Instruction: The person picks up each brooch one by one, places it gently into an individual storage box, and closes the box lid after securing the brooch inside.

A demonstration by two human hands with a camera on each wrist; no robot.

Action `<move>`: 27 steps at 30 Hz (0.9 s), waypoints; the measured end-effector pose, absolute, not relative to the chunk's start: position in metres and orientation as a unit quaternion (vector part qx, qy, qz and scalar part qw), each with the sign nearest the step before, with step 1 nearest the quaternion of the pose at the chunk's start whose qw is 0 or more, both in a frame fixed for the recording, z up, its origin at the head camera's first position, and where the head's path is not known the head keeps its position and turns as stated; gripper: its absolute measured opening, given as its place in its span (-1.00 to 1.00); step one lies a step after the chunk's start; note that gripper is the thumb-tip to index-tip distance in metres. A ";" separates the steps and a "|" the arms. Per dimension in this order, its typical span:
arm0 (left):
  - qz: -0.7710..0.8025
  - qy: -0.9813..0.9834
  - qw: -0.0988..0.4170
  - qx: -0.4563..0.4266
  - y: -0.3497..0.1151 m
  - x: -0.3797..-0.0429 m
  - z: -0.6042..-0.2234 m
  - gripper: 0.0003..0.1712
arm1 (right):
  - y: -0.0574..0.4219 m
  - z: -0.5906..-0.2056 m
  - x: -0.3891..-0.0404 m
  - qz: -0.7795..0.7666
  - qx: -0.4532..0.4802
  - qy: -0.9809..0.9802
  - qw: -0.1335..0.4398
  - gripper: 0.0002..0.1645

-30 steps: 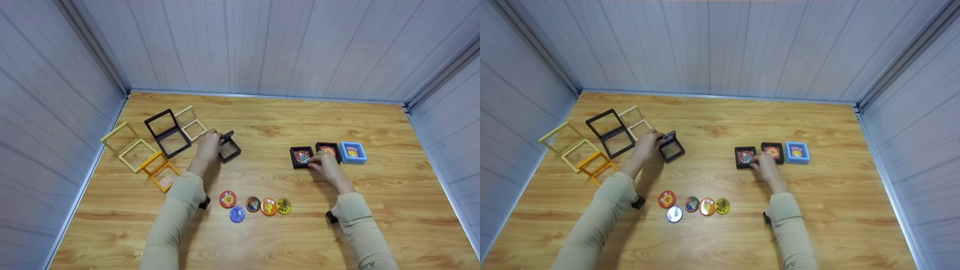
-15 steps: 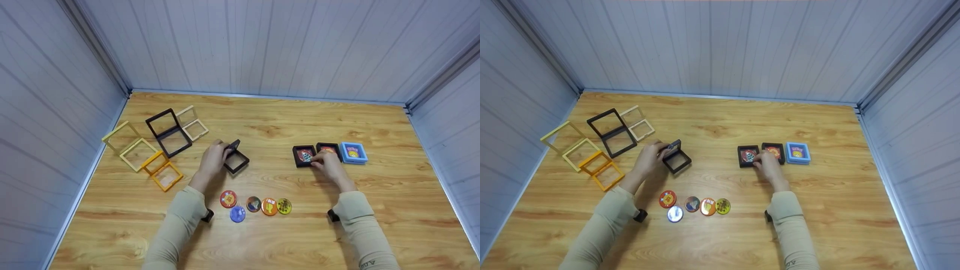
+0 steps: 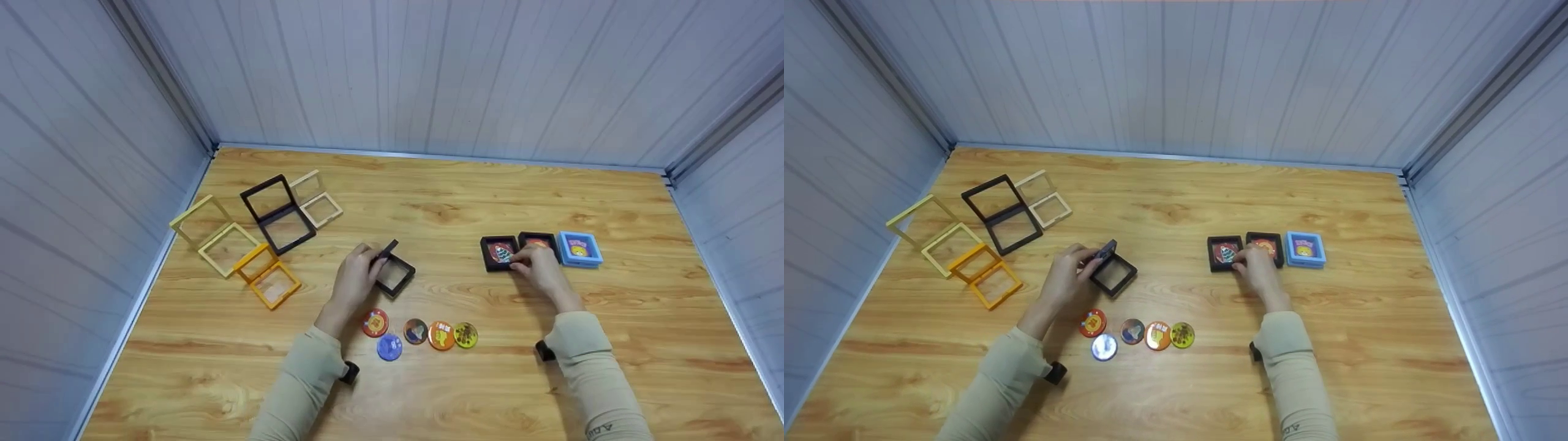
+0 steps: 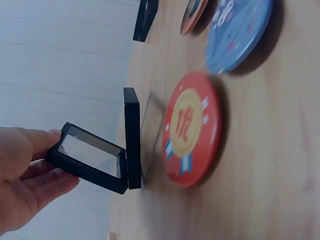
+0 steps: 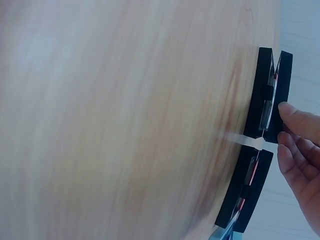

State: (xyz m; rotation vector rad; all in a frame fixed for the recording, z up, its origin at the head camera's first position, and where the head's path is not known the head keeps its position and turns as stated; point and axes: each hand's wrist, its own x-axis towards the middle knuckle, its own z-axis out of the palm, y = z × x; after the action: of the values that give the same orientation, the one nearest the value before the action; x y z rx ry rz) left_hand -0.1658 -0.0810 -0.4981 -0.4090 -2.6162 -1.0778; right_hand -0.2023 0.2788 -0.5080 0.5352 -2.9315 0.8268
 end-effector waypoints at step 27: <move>-0.417 -0.889 0.138 -0.131 -0.070 -0.141 -0.506 -0.78 | 0.261 -0.505 -0.180 0.331 0.172 -0.917 0.142 -0.77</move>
State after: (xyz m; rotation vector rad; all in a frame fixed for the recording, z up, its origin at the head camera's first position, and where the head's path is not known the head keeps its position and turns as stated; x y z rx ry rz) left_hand -0.1415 -0.0704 -0.5065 -0.3782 -2.5718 -1.2053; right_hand -0.1796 0.2615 -0.5050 0.4961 -2.6462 0.9564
